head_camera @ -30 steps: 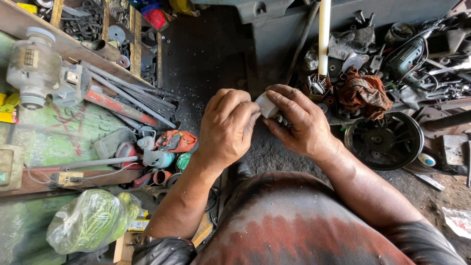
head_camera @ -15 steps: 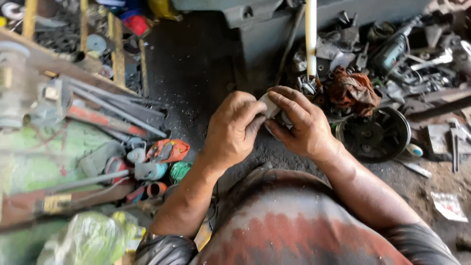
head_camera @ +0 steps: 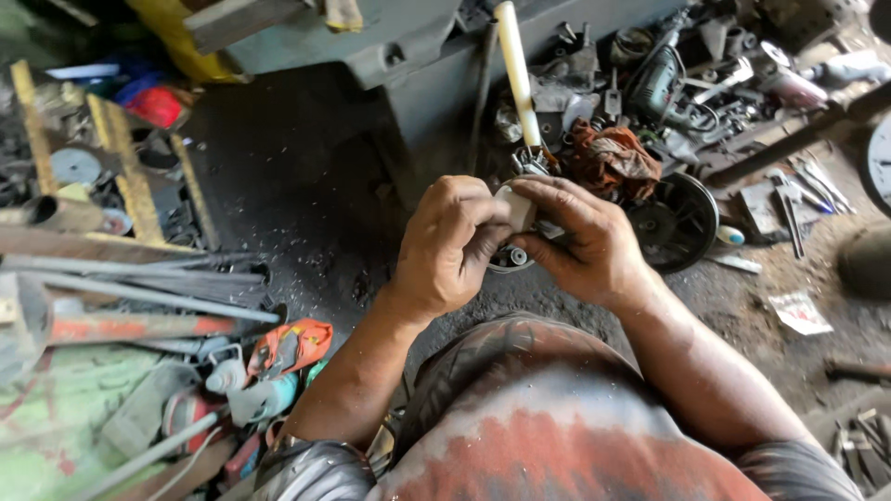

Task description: The person holds a small white plastic component and grinds its edges against a bench grinder before checking the fit against another metal piece.

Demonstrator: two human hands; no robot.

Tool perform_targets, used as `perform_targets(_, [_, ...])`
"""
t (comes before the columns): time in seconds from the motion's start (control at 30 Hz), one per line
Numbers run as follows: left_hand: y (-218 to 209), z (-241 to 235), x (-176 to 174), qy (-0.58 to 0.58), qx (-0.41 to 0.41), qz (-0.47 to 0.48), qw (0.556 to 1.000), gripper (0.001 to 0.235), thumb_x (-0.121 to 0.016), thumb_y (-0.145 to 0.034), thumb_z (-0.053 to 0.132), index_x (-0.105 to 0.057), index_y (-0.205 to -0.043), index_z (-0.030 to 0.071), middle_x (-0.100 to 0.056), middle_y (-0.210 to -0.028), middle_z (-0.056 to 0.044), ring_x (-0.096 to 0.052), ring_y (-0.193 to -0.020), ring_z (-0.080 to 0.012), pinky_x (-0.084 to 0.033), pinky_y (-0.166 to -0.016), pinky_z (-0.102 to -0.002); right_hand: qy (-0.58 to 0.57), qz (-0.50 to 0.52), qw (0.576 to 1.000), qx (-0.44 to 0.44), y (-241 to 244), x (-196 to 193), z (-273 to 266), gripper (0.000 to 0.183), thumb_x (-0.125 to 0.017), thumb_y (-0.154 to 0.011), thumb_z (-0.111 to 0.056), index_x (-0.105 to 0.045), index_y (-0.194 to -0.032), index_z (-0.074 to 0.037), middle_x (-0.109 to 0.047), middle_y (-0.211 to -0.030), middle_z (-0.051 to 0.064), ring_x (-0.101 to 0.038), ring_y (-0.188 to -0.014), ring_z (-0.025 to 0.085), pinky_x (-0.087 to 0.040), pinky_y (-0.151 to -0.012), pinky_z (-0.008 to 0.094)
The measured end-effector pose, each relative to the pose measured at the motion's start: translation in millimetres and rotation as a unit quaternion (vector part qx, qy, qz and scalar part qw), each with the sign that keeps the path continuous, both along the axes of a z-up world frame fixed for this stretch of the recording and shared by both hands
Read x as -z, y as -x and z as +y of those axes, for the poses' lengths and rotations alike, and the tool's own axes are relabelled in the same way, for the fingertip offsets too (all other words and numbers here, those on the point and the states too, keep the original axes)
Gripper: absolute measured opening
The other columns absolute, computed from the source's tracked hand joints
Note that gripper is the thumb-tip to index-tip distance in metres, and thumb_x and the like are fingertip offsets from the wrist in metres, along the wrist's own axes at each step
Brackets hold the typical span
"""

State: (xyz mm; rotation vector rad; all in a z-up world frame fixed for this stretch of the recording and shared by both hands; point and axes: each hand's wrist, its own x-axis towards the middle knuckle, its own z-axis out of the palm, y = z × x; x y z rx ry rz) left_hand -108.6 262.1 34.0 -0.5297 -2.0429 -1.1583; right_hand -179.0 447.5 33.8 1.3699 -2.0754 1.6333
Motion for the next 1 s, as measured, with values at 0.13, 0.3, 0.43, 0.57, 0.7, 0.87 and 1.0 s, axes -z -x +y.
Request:
perform_targets(0.13, [12, -12, 7, 0.034, -0.006, 0.026, 0.999, 0.012, -0.069, -0.098, 0.014, -0.072, -0.109, 0.009, -0.061, -0.098, -0.006, -0.065, -0.094, -0.0316, -0.054, -0.082, -0.043, -0.015, 0.000, 0.999, 0.032, 5, -2, -1, 0.040, -0.080, -0.090, -0.013, -0.069, -0.124, 0.005, -0.071, -0.114, 0.024, -0.073, -0.099, 0.043, -0.057, -0.075, 0.050])
perform_targets(0.3, [23, -18, 11, 0.085, -0.024, 0.067, 0.994, 0.006, -0.068, -0.098, 0.015, -0.069, -0.101, 0.009, -0.059, -0.094, -0.005, -0.065, -0.089, -0.0307, -0.051, -0.076, -0.043, -0.056, 0.038, 0.997, 0.046, 8, -15, -9, 0.038, -0.079, -0.091, -0.012, -0.069, -0.123, 0.006, -0.071, -0.114, 0.025, -0.072, -0.099, 0.047, -0.057, -0.077, 0.051])
perform_targets(0.43, [25, -4, 17, 0.084, -0.029, 0.038, 0.995, 0.007, -0.062, -0.100, 0.017, -0.062, -0.100, 0.010, -0.053, -0.090, -0.004, -0.060, -0.081, -0.0266, -0.048, -0.069, -0.040, -0.063, 0.040, 0.996, 0.043, 14, -5, -2, 0.041, -0.081, -0.091, -0.014, -0.069, -0.124, 0.006, -0.071, -0.115, 0.026, -0.072, -0.100, 0.046, -0.057, -0.079, 0.050])
perform_targets(0.57, [28, 31, 23, -0.005, -0.017, 0.008, 1.000, 0.008, -0.063, -0.098, 0.017, -0.062, -0.095, 0.009, -0.054, -0.086, -0.008, -0.063, -0.078, -0.0333, -0.053, -0.070, -0.042, -0.014, -0.075, 0.996, 0.036, 30, 16, 20, 0.038, -0.079, -0.092, -0.011, -0.068, -0.125, 0.006, -0.072, -0.106, 0.021, -0.068, -0.099, 0.029, -0.056, -0.080, 0.044])
perform_targets(0.7, [34, 71, 32, 0.009, -0.062, -0.004, 0.998, 0.011, -0.069, -0.095, 0.021, -0.063, -0.092, 0.012, -0.056, -0.082, -0.007, -0.063, -0.075, -0.0322, -0.054, -0.070, -0.045, 0.029, -0.163, 0.986, 0.016, 45, 11, 60, 0.040, -0.076, -0.094, -0.006, -0.067, -0.131, 0.006, -0.073, -0.102, 0.015, -0.060, -0.101, 0.013, -0.056, -0.087, 0.036])
perform_targets(0.87, [50, 136, 15, -0.020, -0.084, -0.057, 0.995, 0.026, -0.071, -0.095, 0.031, -0.062, -0.085, 0.009, -0.058, -0.071, -0.009, -0.062, -0.066, -0.0332, -0.053, -0.063, -0.044, 0.065, -0.201, 0.977, -0.015, 67, 13, 130, 0.041, -0.075, -0.092, 0.001, -0.064, -0.131, 0.008, -0.071, -0.099, 0.015, -0.061, -0.096, 0.013, -0.056, -0.088, 0.037])
perform_targets(1.0, [70, 199, 16, -0.093, -0.107, -0.115, 0.983, 0.024, -0.081, -0.090, 0.030, -0.069, -0.091, 0.010, -0.065, -0.071, -0.004, -0.067, -0.065, -0.0241, -0.054, -0.062, -0.032, 0.046, -0.169, 0.985, -0.010, 75, 5, 189, 0.045, -0.080, -0.087, 0.001, -0.065, -0.129, 0.007, -0.073, -0.089, 0.018, -0.064, -0.084, 0.015, -0.057, -0.075, 0.037])
